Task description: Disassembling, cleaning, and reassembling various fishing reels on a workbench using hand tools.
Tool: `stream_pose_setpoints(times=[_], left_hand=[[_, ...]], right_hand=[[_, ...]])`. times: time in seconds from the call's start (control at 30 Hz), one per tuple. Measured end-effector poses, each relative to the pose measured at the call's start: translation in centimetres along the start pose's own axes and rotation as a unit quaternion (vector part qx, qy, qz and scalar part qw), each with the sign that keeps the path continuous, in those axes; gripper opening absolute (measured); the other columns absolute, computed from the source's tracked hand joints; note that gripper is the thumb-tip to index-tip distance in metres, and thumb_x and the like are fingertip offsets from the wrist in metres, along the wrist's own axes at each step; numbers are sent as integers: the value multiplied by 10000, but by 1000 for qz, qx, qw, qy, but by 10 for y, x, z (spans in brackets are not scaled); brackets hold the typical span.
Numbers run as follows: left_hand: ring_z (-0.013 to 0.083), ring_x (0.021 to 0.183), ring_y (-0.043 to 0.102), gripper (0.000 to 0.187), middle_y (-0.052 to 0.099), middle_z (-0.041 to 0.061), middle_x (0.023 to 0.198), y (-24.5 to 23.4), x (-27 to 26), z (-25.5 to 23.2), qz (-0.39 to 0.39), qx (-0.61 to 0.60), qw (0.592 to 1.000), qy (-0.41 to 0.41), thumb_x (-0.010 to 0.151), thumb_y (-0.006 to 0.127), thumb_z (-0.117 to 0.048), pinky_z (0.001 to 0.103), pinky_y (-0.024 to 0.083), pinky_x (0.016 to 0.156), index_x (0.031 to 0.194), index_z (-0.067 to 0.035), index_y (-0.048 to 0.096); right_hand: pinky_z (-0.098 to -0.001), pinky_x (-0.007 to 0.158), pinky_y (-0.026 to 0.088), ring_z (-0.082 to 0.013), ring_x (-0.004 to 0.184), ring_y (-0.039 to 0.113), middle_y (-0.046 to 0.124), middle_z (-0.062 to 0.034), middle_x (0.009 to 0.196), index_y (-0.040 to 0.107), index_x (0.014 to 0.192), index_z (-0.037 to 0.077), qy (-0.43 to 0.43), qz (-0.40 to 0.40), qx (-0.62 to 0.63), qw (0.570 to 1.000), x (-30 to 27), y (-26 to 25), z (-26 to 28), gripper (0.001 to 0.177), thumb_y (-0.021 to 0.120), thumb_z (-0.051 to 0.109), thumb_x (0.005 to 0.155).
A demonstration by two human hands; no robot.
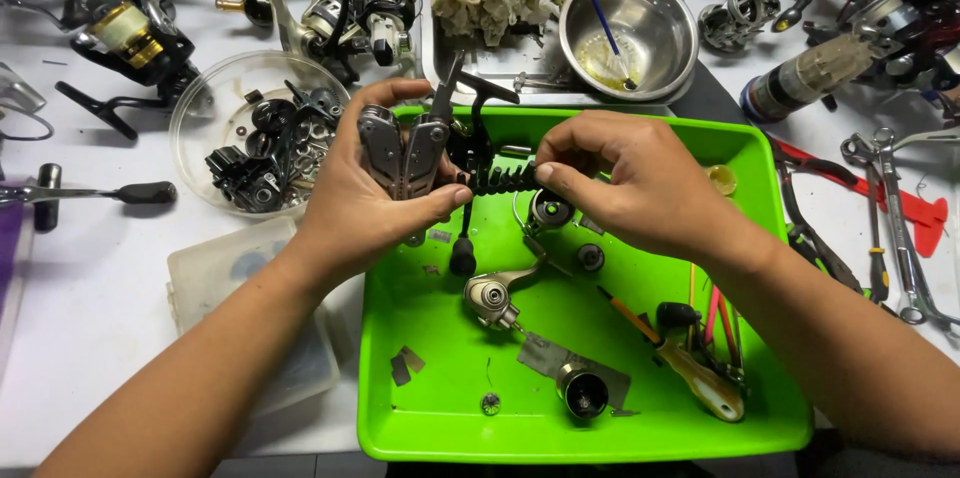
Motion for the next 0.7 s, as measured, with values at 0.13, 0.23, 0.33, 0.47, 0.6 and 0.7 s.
stream_pose_setpoints(times=[0.13, 0.23, 0.33, 0.47, 0.6, 0.7], left_hand=[[127, 830, 743, 726, 738, 90, 886, 1, -2, 1, -3, -17, 1000, 2, 768, 856, -25, 250, 628, 809, 1357, -138, 447], [116, 808, 726, 725, 736, 88, 886, 2, -2, 2, -2, -29, 1000, 0, 769, 859, -20, 237, 619, 788, 1358, -134, 453], [113, 809, 725, 723, 736, 84, 888, 5, -3, 2, 9, -31, 999, 3, 765, 866, -21, 234, 617, 801, 1350, -130, 454], [92, 850, 722, 693, 742, 80, 922, 7, -4, 4, 17, -35, 999, 10, 760, 875, -44, 218, 599, 825, 1318, -146, 476], [98, 851, 750, 680, 767, 67, 917, 6, -5, 5, 9, -3, 1000, -1, 760, 877, -93, 213, 601, 814, 1313, -164, 488], [98, 856, 752, 667, 767, 67, 938, 6, -4, 4, 6, -7, 1000, 6, 763, 877, -87, 219, 610, 833, 1299, -157, 486]], right_hand=[[-277, 748, 504, -124, 808, 630, 696, -21, 944, 698, 1000, 97, -38, 17, -3, 999, 2, -2, 12, 87, 678, 162, 945], [-352, 894, 501, -207, 1006, 657, 680, -81, 1115, 686, 1140, 77, -77, 21, -27, 996, 2, -1, 26, 236, 635, 160, 925], [-423, 962, 506, -285, 1097, 660, 680, -145, 1171, 699, 1194, 36, -130, 20, -36, 991, 3, 6, 41, 313, 629, 166, 918], [-368, 792, 545, -265, 890, 717, 740, -109, 990, 722, 1048, 19, -210, -2, -11, 978, 7, 14, 63, 156, 703, 149, 964], [-329, 734, 553, -199, 831, 742, 772, -63, 938, 755, 989, 58, -189, -19, -10, 982, 10, 19, 61, 100, 735, 144, 942], [-318, 713, 556, -197, 792, 736, 757, -73, 894, 761, 928, 41, -204, -46, -22, 978, 9, 18, 64, 43, 769, 82, 922]])
Point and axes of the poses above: each hand's wrist, its own x-axis towards the middle knuckle, its own y-axis out of the palm, z = x × y, the point moved 7 cm from there along x, towards the middle knuckle
